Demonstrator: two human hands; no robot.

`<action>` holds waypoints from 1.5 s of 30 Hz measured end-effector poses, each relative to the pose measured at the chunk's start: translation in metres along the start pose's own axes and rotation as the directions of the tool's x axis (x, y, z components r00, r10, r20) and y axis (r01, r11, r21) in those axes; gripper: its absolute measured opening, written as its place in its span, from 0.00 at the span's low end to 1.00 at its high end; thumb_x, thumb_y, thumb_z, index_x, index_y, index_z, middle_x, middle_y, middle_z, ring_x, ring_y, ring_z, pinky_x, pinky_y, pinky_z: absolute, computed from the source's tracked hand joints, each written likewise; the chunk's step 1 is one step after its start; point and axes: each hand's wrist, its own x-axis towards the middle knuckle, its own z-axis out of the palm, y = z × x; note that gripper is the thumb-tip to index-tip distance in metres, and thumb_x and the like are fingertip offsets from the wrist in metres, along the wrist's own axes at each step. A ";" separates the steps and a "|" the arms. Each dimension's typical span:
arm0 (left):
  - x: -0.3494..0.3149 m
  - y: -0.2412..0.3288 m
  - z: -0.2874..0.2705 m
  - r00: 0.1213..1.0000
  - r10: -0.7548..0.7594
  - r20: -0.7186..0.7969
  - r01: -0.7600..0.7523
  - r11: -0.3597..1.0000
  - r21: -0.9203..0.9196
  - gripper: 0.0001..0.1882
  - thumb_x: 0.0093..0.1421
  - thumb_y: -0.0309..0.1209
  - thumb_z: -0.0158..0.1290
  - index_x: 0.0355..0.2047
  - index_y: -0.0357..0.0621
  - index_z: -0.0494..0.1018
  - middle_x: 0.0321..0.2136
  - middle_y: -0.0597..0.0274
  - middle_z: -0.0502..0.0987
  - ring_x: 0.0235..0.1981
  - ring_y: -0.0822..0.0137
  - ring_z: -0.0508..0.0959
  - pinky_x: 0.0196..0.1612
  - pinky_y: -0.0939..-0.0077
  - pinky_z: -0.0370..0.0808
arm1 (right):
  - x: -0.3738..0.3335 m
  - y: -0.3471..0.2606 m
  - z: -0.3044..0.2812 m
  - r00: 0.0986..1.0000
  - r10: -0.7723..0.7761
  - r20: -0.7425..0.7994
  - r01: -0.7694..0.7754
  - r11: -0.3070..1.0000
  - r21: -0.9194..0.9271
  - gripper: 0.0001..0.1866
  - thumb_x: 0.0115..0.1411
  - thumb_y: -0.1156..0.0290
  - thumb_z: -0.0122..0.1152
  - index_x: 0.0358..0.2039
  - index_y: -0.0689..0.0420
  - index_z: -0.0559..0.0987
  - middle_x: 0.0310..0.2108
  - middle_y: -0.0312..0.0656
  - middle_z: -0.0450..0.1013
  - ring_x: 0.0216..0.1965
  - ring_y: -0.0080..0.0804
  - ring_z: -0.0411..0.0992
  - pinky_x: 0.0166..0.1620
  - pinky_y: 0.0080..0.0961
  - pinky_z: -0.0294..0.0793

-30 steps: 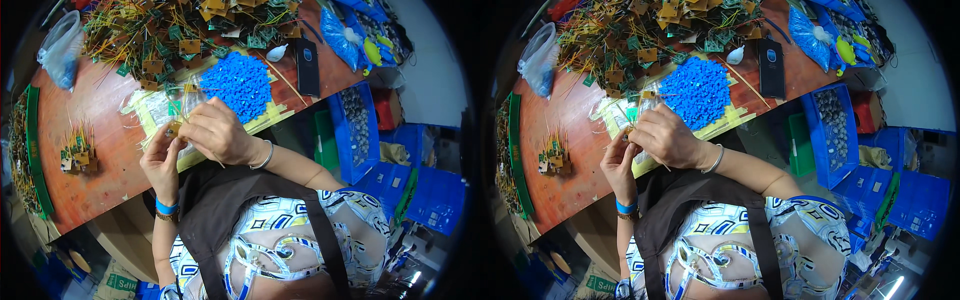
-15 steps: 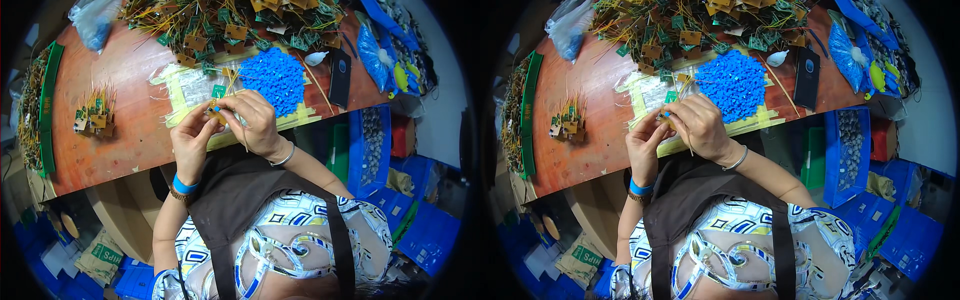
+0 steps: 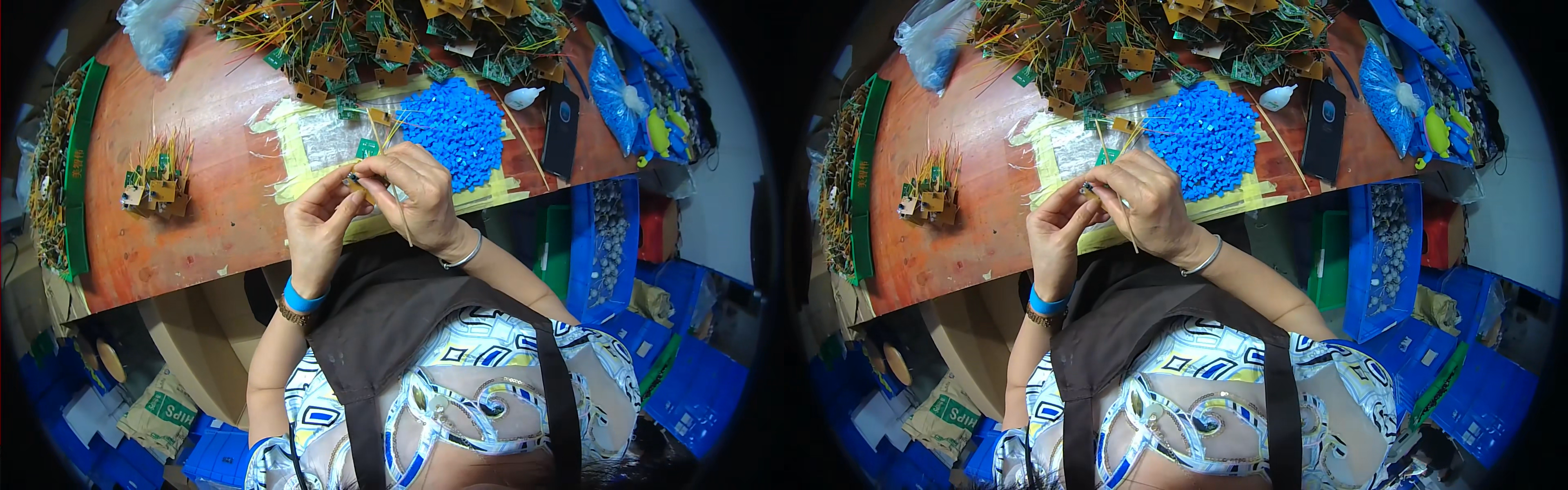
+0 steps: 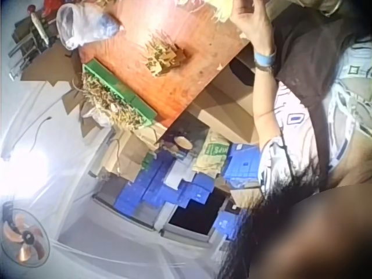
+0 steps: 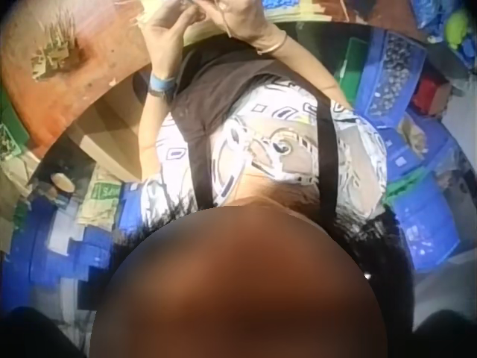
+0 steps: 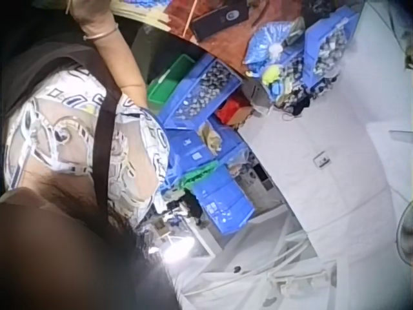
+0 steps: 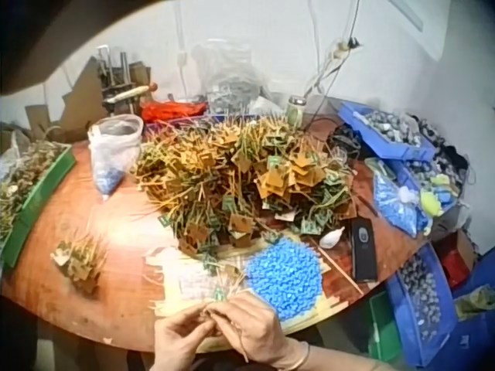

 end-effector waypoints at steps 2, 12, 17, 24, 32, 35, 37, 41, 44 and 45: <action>0.000 0.000 -0.001 1.000 0.003 0.002 -0.003 1.000 0.008 0.18 0.62 0.18 0.53 0.53 0.31 0.72 0.36 0.60 0.79 0.34 0.72 0.80 0.41 0.78 0.80 | 0.000 0.001 0.002 1.000 0.008 -0.008 -0.008 1.000 0.018 0.12 0.44 0.84 0.69 0.31 0.60 0.80 0.27 0.41 0.78 0.29 0.37 0.75 0.32 0.28 0.73; -0.002 0.004 -0.015 0.991 -0.013 -0.135 0.003 0.997 -0.077 0.11 0.65 0.25 0.54 0.45 0.31 0.77 0.33 0.57 0.81 0.30 0.73 0.80 0.34 0.80 0.81 | 0.005 -0.012 0.009 0.998 -0.048 0.038 0.046 0.998 0.035 0.13 0.44 0.84 0.69 0.33 0.60 0.81 0.30 0.41 0.78 0.31 0.38 0.76 0.35 0.29 0.74; 0.007 0.046 -0.074 0.781 0.471 -0.410 -0.347 0.874 0.341 0.11 0.64 0.25 0.54 0.44 0.34 0.79 0.37 0.57 0.81 0.38 0.70 0.80 0.40 0.75 0.80 | 0.013 -0.008 -0.002 0.998 -0.063 -0.026 0.063 0.998 -0.002 0.16 0.48 0.85 0.67 0.38 0.60 0.80 0.34 0.44 0.79 0.35 0.41 0.76 0.39 0.29 0.75; 0.014 0.074 -0.244 0.435 0.732 -0.525 -0.105 0.620 0.778 0.11 0.65 0.29 0.54 0.42 0.36 0.81 0.34 0.63 0.81 0.29 0.76 0.77 0.32 0.79 0.74 | 0.019 0.032 0.006 0.999 0.038 -0.015 -0.040 0.976 -0.216 0.10 0.52 0.81 0.65 0.36 0.60 0.78 0.36 0.45 0.78 0.38 0.44 0.76 0.42 0.33 0.73; 0.022 0.059 -0.160 0.279 0.958 -0.070 0.008 0.071 0.997 0.09 0.59 0.25 0.59 0.40 0.38 0.79 0.34 0.52 0.76 0.33 0.55 0.75 0.38 0.63 0.75 | 0.026 0.057 0.026 0.972 0.113 0.208 -0.012 0.901 -0.433 0.15 0.49 0.77 0.66 0.38 0.58 0.72 0.32 0.46 0.74 0.34 0.46 0.73 0.37 0.36 0.68; 0.032 0.032 -0.094 0.668 0.744 0.016 -0.216 0.173 0.961 0.13 0.55 0.20 0.56 0.42 0.37 0.78 0.40 0.47 0.77 0.43 0.49 0.77 0.46 0.60 0.75 | 0.027 0.060 0.023 0.983 0.066 0.168 0.009 0.911 -0.412 0.13 0.48 0.81 0.63 0.34 0.58 0.73 0.29 0.46 0.74 0.31 0.47 0.72 0.36 0.37 0.67; 0.037 0.014 -0.064 0.740 0.658 0.139 -0.375 0.233 0.897 0.23 0.52 0.20 0.58 0.50 0.41 0.74 0.51 0.47 0.72 0.50 0.48 0.74 0.51 0.59 0.74 | 0.032 0.041 0.014 0.990 0.028 0.142 0.015 0.957 -0.289 0.10 0.49 0.82 0.62 0.33 0.59 0.75 0.27 0.46 0.75 0.30 0.45 0.73 0.36 0.35 0.70; 0.046 0.012 -0.035 0.682 0.619 0.390 -0.599 0.166 0.783 0.27 0.49 0.18 0.61 0.52 0.44 0.74 0.44 0.52 0.77 0.46 0.52 0.76 0.48 0.64 0.75 | 0.032 0.010 -0.008 0.962 0.198 0.186 -0.230 0.958 0.172 0.08 0.54 0.81 0.64 0.36 0.62 0.79 0.31 0.42 0.78 0.33 0.30 0.78 0.36 0.24 0.74; 0.037 0.010 -0.026 0.729 0.593 0.341 -0.613 0.343 0.712 0.23 0.52 0.17 0.60 0.50 0.43 0.76 0.36 0.56 0.80 0.36 0.58 0.81 0.40 0.70 0.78 | 0.034 0.008 -0.018 0.953 0.230 0.196 -0.266 0.947 0.180 0.09 0.53 0.81 0.65 0.36 0.62 0.79 0.31 0.41 0.79 0.32 0.28 0.78 0.38 0.23 0.74; 0.032 0.010 -0.022 0.784 0.563 0.262 -0.557 0.452 0.697 0.19 0.54 0.17 0.58 0.48 0.41 0.77 0.32 0.57 0.81 0.32 0.62 0.82 0.38 0.73 0.80 | 0.035 0.005 -0.020 0.935 0.281 0.218 -0.317 0.937 0.149 0.10 0.53 0.80 0.66 0.37 0.61 0.79 0.33 0.41 0.79 0.34 0.29 0.77 0.40 0.24 0.75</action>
